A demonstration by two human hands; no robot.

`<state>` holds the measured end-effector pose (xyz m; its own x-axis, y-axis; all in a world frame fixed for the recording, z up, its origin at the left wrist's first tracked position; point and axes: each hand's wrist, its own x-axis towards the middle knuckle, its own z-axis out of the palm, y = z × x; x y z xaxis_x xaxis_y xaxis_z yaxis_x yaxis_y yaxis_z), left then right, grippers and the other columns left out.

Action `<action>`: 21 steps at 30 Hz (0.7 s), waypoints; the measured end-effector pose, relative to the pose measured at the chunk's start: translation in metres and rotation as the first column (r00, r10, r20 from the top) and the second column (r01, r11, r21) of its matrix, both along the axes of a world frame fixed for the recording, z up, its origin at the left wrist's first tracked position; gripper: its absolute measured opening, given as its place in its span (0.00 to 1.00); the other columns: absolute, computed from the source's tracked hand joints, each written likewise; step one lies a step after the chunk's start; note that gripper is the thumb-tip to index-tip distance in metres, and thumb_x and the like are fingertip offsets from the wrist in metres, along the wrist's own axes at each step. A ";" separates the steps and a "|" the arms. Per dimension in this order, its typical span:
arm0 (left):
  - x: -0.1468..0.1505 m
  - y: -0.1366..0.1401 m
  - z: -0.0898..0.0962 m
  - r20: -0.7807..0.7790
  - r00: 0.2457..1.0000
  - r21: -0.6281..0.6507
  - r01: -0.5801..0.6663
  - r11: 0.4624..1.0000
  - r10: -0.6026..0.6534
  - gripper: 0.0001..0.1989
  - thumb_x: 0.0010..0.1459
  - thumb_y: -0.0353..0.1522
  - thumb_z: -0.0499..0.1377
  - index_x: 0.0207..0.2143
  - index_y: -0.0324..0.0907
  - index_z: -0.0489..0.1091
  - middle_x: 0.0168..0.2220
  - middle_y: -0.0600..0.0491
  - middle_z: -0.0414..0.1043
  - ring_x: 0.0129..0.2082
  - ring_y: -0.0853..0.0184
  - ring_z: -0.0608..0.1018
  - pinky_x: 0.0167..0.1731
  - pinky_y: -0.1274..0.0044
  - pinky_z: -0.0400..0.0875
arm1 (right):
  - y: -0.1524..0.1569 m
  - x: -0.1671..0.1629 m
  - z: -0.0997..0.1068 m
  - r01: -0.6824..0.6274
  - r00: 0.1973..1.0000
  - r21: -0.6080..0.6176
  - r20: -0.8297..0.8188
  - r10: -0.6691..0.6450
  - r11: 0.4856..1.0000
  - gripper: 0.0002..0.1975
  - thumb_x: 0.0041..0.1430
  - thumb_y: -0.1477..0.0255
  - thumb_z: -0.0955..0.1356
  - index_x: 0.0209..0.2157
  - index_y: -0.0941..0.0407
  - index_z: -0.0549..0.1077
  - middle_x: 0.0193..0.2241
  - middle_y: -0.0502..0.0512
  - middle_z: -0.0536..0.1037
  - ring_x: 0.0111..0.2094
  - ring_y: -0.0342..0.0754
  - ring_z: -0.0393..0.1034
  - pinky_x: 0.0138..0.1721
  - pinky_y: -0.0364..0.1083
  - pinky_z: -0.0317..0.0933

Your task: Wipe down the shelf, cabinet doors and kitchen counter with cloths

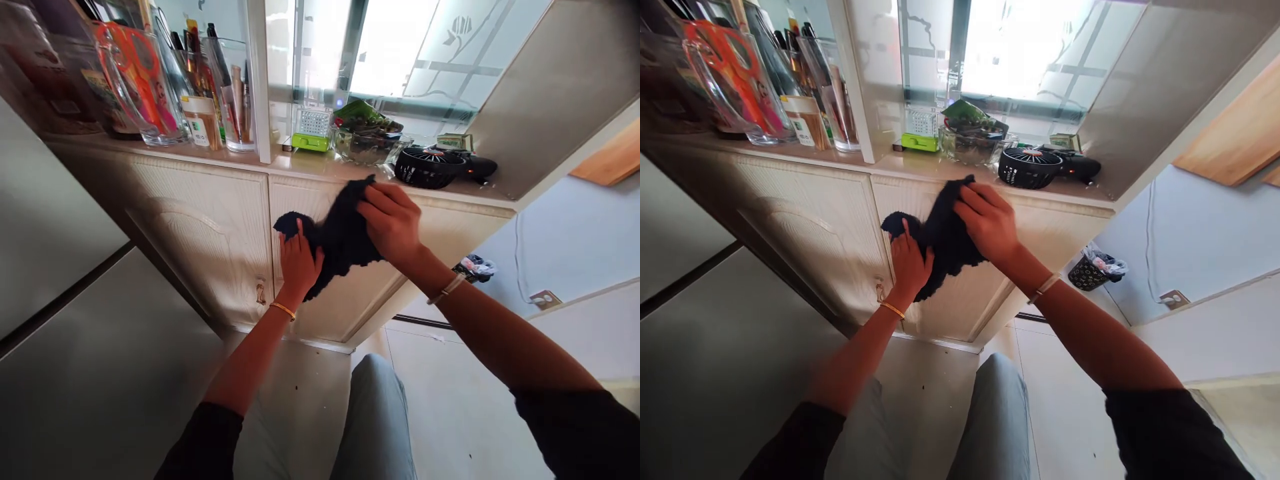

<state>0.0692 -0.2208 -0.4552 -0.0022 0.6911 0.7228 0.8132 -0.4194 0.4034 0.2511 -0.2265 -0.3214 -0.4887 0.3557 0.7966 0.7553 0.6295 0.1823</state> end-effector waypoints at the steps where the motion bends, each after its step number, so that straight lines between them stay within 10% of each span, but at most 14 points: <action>1: 0.001 0.001 -0.002 0.000 1.000 -0.013 -0.001 1.000 0.001 0.27 0.66 0.37 0.52 0.60 0.26 0.64 0.54 0.28 0.72 0.57 0.45 0.75 0.68 0.47 0.53 | 0.005 -0.018 0.002 -0.025 0.998 -0.007 0.050 0.025 1.000 0.18 0.75 0.69 0.59 0.40 0.54 0.80 0.50 0.54 0.81 0.59 0.49 0.71 0.63 0.52 0.69; 7: -0.011 0.007 -0.014 0.037 0.999 -0.079 -0.031 0.996 0.034 0.16 0.66 0.38 0.54 0.47 0.36 0.72 0.49 0.33 0.74 0.63 0.43 0.70 0.69 0.47 0.51 | 0.028 -0.116 0.017 -0.077 0.957 -0.041 0.277 0.086 0.996 0.18 0.76 0.70 0.58 0.45 0.56 0.78 0.55 0.52 0.79 0.66 0.46 0.64 0.71 0.50 0.59; 15: 0.033 -0.019 -0.042 0.070 0.996 -0.145 0.064 0.987 -0.054 0.30 0.71 0.40 0.46 0.65 0.25 0.59 0.61 0.25 0.66 0.66 0.43 0.68 0.66 0.50 0.58 | -0.012 0.062 -0.045 0.043 0.996 0.030 -0.084 -0.041 0.999 0.21 0.74 0.61 0.59 0.35 0.54 0.79 0.41 0.57 0.82 0.57 0.51 0.74 0.63 0.54 0.69; 21: 0.046 -0.033 -0.045 0.107 0.990 -0.137 0.106 0.985 -0.091 0.27 0.73 0.41 0.42 0.57 0.29 0.68 0.52 0.31 0.74 0.59 0.49 0.74 0.68 0.52 0.55 | 0.002 0.003 -0.058 0.052 0.998 0.033 -0.027 -0.052 0.998 0.18 0.74 0.66 0.59 0.42 0.53 0.79 0.47 0.57 0.82 0.64 0.52 0.68 0.70 0.59 0.60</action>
<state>0.1153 -0.2534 -0.5000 0.0036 0.7873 0.6166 0.7233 -0.4278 0.5420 0.2541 -0.2248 -0.3790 -0.4492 0.3525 0.8209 0.7917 0.5830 0.1828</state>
